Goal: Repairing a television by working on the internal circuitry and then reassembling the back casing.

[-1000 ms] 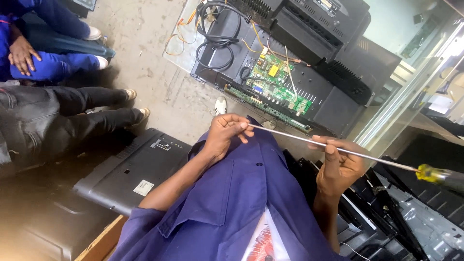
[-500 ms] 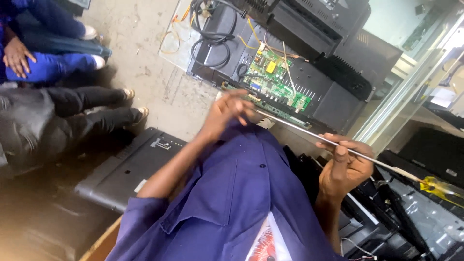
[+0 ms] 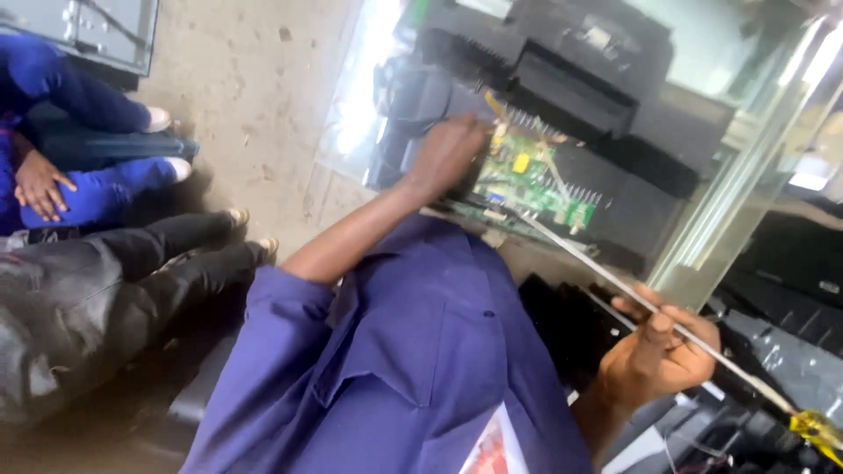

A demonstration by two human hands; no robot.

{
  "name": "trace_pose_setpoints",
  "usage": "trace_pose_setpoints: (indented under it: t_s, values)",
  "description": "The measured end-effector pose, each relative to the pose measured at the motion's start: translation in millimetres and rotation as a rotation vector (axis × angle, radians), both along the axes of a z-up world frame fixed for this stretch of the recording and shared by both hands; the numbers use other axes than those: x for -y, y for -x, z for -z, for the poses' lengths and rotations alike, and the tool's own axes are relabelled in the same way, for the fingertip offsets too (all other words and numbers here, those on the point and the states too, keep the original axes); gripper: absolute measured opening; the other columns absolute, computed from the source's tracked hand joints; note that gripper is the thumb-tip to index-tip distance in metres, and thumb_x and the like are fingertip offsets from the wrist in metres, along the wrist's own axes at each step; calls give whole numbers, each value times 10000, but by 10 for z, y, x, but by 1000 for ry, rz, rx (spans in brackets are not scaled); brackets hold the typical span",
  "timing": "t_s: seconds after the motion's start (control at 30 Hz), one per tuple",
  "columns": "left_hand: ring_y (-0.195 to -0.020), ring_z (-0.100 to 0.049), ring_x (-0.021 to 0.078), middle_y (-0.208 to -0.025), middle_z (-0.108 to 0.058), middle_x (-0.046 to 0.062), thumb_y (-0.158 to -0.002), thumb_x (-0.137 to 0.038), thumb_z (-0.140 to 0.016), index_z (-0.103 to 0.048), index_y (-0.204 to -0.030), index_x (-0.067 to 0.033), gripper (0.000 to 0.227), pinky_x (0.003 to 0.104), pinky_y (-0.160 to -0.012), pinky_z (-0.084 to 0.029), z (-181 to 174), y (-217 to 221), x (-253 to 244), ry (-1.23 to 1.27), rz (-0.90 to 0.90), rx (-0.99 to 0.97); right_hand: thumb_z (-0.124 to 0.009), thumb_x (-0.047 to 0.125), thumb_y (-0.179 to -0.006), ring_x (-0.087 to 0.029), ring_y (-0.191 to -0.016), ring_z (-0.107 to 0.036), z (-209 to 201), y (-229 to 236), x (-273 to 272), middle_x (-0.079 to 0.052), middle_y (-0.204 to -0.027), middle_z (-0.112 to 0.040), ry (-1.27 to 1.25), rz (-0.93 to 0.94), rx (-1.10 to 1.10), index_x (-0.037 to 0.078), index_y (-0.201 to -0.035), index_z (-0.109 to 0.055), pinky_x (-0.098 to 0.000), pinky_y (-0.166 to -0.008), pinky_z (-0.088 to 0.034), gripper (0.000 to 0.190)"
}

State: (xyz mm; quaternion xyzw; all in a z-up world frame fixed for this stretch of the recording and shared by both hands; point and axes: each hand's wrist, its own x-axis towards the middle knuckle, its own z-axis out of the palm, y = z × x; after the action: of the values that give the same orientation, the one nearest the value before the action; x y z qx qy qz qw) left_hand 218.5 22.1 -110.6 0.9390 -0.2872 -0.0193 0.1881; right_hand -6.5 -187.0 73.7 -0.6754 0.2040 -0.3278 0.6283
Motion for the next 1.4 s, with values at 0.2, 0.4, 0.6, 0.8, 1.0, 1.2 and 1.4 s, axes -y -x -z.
trace_pose_setpoints:
  t_s: [0.2, 0.4, 0.6, 0.8, 1.0, 1.2, 1.4]
  values:
    - [-538, -596, 410, -634, -586, 157, -645, 58, -570, -563, -593, -36, 108, 497, -457, -432, 35, -62, -68, 249, 160, -83, -676, 203, -970, -332, -812, -696, 17, -8, -138, -207, -899, -614, 101, 25, 9, 21, -1031, -508, -368, -633, -616, 255]
    - [-667, -707, 153, -859, -773, 80, -713, -59, -835, -794, -891, -130, 196, 302, -664, -525, -190, -21, -142, 503, 150, -457, -651, 191, -980, -330, -759, -674, -113, -115, -225, -291, -912, -629, 164, -32, -10, 8, -1014, -501, -382, -622, -604, 239]
    - [-480, -672, 47, -629, -717, 1, -842, 33, -727, -670, -753, -137, 200, 186, -504, -572, -256, 98, -71, 622, 3, -602, -662, 231, -974, -340, -757, -673, -100, -128, -97, -295, -898, -620, 144, -85, -41, 8, -997, -493, -369, -611, -607, 282]
    - [-373, -595, 61, -535, -661, -15, -842, -64, -790, -657, -722, -122, 188, 226, -389, -516, -96, 205, -68, 754, -176, -607, -667, 214, -980, -339, -761, -690, -63, -203, 5, -286, -884, -636, 178, -127, -44, 9, -994, -512, -375, -613, -611, 257]
    - [-486, -545, 41, -625, -668, -16, -840, -41, -771, -659, -737, -115, 169, 175, -460, -476, 164, 228, -56, 742, -240, -485, -631, 120, -1005, -345, -868, -709, -1, -305, -62, -251, -912, -634, 203, -261, -15, -13, -1003, -543, -378, -667, -649, 159]
    - [-488, -526, 6, -567, -634, -80, -771, -86, -842, -665, -697, -166, 208, 219, -525, -491, 75, 250, -58, 715, -218, -453, -582, 6, -1021, -348, -924, -707, 142, -408, -194, -255, -925, -633, 265, -369, -65, -52, -1022, -508, -349, -754, -638, 94]
    - [-639, -627, 57, -693, -726, -47, -720, -155, -897, -710, -696, -169, 189, 255, -581, -465, 122, 239, -35, 723, -237, -452, -525, -68, -1016, -382, -1003, -669, 238, -516, -322, -317, -990, -598, 295, -454, -117, -85, -1060, -471, -382, -845, -617, 71]
